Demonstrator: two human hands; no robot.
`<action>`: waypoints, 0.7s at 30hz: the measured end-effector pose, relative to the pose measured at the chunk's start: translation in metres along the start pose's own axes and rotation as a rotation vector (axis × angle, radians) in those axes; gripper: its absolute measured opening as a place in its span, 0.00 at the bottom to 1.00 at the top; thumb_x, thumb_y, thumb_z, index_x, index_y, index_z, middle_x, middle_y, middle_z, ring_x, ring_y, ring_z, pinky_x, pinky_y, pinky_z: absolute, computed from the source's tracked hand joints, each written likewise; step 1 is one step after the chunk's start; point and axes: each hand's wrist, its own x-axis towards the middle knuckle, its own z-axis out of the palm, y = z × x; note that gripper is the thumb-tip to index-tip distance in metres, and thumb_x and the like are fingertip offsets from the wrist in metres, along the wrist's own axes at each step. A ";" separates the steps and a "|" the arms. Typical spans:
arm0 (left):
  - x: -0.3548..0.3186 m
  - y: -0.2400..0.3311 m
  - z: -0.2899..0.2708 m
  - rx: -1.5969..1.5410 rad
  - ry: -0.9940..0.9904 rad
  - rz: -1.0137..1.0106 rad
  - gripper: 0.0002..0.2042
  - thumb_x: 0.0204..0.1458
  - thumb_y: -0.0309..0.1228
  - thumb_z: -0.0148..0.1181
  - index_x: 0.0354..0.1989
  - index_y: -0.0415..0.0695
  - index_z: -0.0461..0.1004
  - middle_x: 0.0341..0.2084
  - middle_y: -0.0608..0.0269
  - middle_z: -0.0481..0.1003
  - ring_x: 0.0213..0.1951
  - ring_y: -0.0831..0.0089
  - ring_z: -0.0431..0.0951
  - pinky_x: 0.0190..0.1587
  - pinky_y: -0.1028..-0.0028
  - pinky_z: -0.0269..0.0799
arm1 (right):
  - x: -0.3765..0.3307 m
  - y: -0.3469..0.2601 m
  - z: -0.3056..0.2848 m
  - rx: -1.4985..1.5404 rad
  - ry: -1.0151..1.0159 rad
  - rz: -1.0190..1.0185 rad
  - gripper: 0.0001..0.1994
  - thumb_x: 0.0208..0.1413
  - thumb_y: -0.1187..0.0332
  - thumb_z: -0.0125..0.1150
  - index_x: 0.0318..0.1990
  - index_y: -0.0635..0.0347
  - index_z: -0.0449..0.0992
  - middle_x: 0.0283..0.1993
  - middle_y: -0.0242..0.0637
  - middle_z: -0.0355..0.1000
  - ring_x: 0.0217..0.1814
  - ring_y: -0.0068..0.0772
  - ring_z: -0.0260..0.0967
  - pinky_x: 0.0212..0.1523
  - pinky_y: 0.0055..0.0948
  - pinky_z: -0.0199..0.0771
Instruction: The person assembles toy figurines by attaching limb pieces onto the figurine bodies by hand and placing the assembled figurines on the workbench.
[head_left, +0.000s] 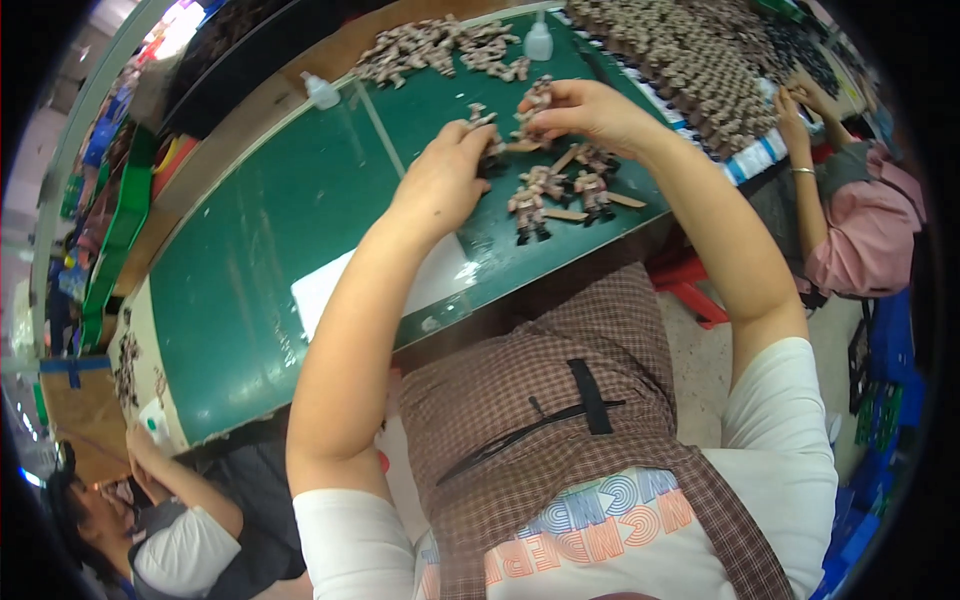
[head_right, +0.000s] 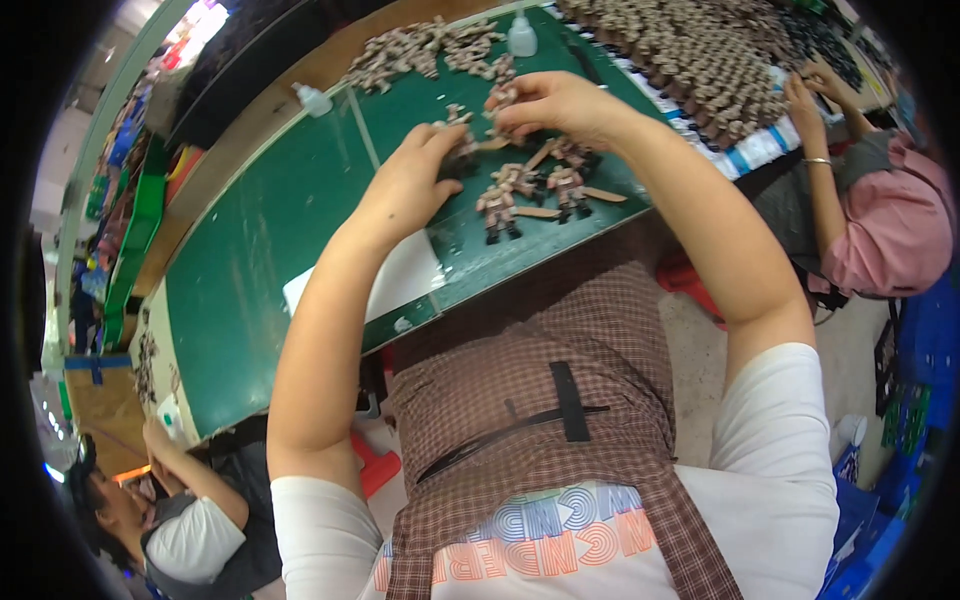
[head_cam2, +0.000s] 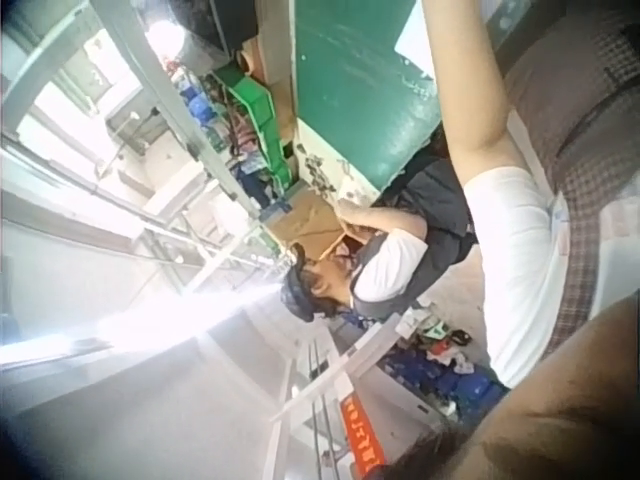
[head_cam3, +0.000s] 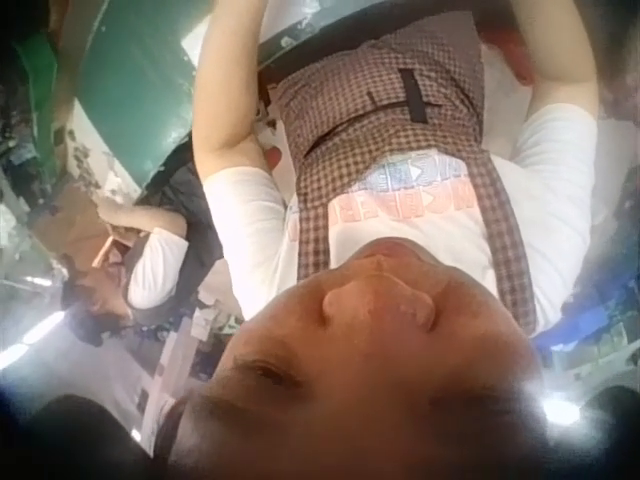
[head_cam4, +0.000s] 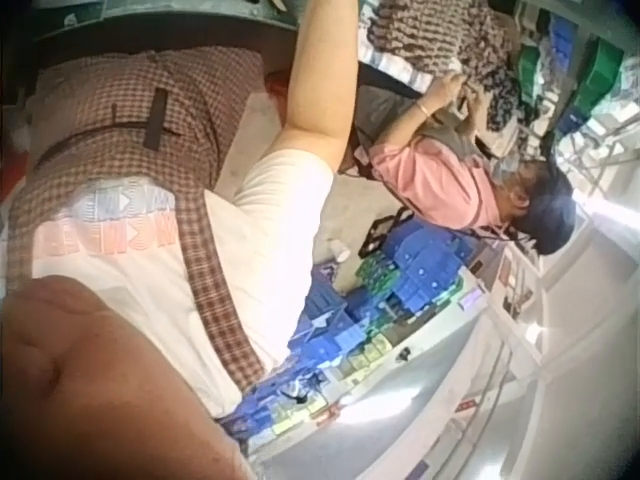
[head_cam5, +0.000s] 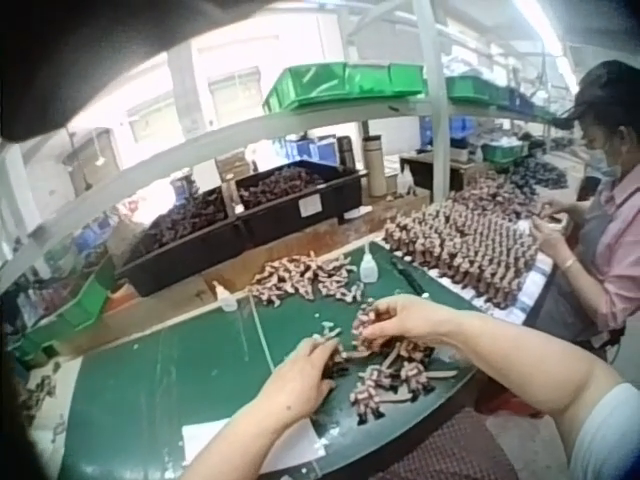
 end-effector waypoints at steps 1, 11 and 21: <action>0.004 0.003 -0.003 -0.015 -0.062 -0.010 0.26 0.45 0.25 0.64 0.56 0.40 0.67 0.49 0.47 0.69 0.54 0.49 0.69 0.54 0.60 0.68 | -0.007 -0.001 -0.008 -0.004 0.014 0.025 0.20 0.55 0.67 0.64 0.54 0.66 0.71 0.42 0.37 0.77 0.43 0.25 0.74 0.45 0.26 0.74; -0.013 -0.003 0.004 0.032 -0.079 -0.093 0.31 0.42 0.22 0.68 0.59 0.42 0.66 0.53 0.51 0.67 0.54 0.53 0.68 0.58 0.63 0.64 | 0.053 0.004 0.027 0.089 0.172 -0.219 0.24 0.46 0.76 0.69 0.53 0.64 0.68 0.37 0.43 0.74 0.29 0.30 0.77 0.31 0.28 0.78; -0.033 0.001 -0.019 -0.144 0.047 -0.239 0.30 0.39 0.18 0.68 0.56 0.39 0.67 0.51 0.56 0.68 0.48 0.64 0.72 0.48 0.71 0.72 | 0.049 0.025 0.018 -0.951 0.443 -0.353 0.09 0.51 0.69 0.60 0.38 0.62 0.78 0.43 0.46 0.73 0.42 0.46 0.74 0.42 0.42 0.76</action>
